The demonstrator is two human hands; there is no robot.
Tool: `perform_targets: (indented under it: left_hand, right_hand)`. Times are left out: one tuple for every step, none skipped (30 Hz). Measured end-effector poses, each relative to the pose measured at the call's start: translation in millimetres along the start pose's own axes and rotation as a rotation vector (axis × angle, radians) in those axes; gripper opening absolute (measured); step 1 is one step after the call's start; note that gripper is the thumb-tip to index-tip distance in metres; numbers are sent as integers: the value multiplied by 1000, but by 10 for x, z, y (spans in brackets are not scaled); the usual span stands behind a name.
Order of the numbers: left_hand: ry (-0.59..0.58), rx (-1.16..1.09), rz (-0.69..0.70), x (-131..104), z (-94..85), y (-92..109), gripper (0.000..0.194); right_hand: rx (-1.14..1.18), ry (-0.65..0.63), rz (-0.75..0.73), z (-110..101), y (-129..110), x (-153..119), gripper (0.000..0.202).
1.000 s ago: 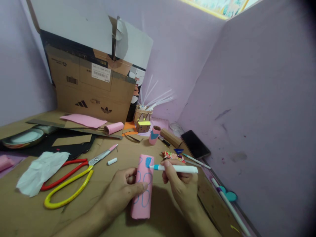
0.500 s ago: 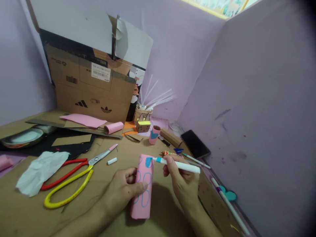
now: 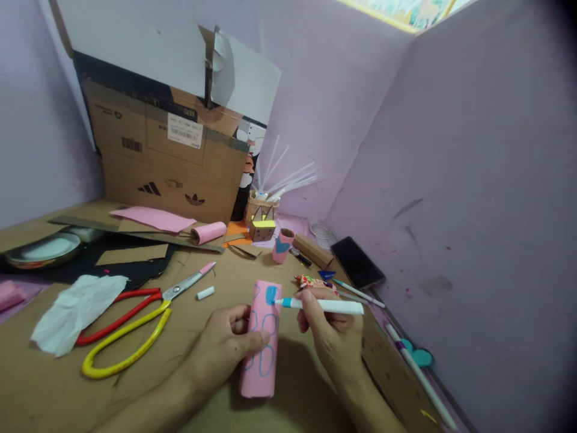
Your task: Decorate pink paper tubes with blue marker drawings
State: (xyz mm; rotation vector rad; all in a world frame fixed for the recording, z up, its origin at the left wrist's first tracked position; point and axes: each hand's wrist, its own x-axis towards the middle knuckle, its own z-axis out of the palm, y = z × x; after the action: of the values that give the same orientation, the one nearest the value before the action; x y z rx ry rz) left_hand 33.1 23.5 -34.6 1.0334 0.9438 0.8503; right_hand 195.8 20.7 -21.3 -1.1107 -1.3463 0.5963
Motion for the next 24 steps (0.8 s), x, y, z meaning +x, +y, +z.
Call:
perform_targets:
  left_hand:
    - [0,0,7,5,-4,-7,37]
    - [-2,-2,11,10,-8,-13,37]
    - [-5,-6,13,16,-12,-19,37]
    - [-9,-8,13,19,-15,-23,36]
    - [-11,-11,10,22,-17,-25,36]
    - [-13,-14,7,22,-18,-25,35]
    - [-12,-15,4,19,-18,-24,35]
    - [-7,-14,2,14,-16,-20,35]
    - [-3,-13,1,8,-14,-15,35]
    - [2,-11,1,1,-11,-9,35]
    - [9,-8,-2,-6,-8,-3,35]
    - [14,-7,-6,-11,-5,3,36]
    - [15,-9,-10,-14,-2,7,37]
    - [14,-14,-13,-15,-1,9,38]
    - [13,-19,-16,-14,0,10,38]
    - [13,-20,-18,-11,0,8,39]
    - [13,-19,-18,-7,-2,5,39]
    - [13,-15,-14,-3,-4,0,39]
    - [12,-10,-13,1,-6,-4,39]
    - [9,-7,-12,4,-9,-8,39]
    - [4,-7,-12,5,-10,-11,39]
    - [1,-9,-13,5,-11,-12,39]
    - [-2,-14,-14,3,-10,-11,39]
    - [-2,-16,-15,0,-9,-9,39]
  right_hand:
    - [10,-4,6,1,5,-7,25]
    - [17,-4,11,2,10,-13,24]
    - [19,-6,14,3,12,-16,23]
    - [18,-7,14,4,12,-18,23]
    - [15,-5,12,4,10,-16,22]
    - [10,-3,7,3,5,-12,22]
    - [2,-1,1,2,-1,-7,22]
    - [-8,3,-6,-1,-7,1,23]
    - [-20,9,-13,-5,-13,9,24]
    - [-34,16,-23,-10,-16,18,26]
    - [-48,21,-35,-15,-16,26,28]
    - [-59,27,-48,-20,-14,34,29]
    - [-64,34,-60,-24,-10,39,30]
    - [-66,38,-71,-28,-4,43,31]
    - [-65,40,-79,-30,3,46,31]
    - [-64,42,-85,-31,9,46,31]
    - [-64,45,-88,-31,14,46,30]
    - [-66,47,-91,-31,18,46,29]
    - [-72,48,-92,-30,21,46,27]
    - [-78,48,-94,-30,22,46,26]
    - [-81,47,-96,-29,23,47,25]
    - [-81,46,-94,-30,23,49,25]
    - [-81,46,-91,-30,22,50,25]
    - [-80,45,-89,-30,21,52,25]
